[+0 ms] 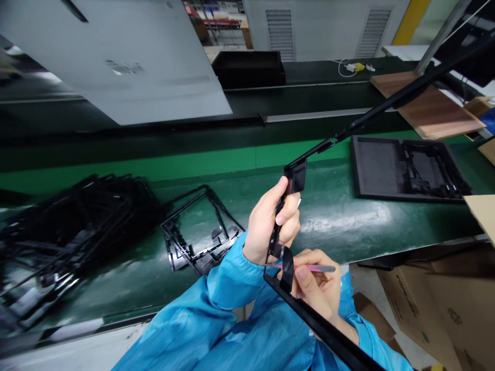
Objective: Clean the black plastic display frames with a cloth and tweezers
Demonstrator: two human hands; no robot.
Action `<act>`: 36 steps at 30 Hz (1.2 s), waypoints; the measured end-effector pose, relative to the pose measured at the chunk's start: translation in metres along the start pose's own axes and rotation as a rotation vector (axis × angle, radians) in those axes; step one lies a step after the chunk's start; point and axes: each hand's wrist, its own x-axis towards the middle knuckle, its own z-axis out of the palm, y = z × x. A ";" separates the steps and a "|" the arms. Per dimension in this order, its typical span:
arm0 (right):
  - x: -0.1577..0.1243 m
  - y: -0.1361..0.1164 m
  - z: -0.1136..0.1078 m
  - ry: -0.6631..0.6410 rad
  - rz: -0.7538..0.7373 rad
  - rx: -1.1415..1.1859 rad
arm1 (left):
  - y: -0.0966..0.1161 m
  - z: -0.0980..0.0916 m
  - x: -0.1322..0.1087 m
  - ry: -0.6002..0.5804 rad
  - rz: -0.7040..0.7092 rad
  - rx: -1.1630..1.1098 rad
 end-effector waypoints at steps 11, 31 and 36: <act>0.004 0.002 0.003 0.083 0.058 -0.015 | -0.004 -0.006 0.002 -0.081 0.065 0.004; 0.004 0.005 0.000 0.082 0.119 0.032 | -0.010 -0.005 -0.004 -0.038 0.132 -0.097; 0.003 0.005 -0.001 0.094 0.107 -0.009 | -0.010 -0.003 -0.005 -0.051 0.142 -0.093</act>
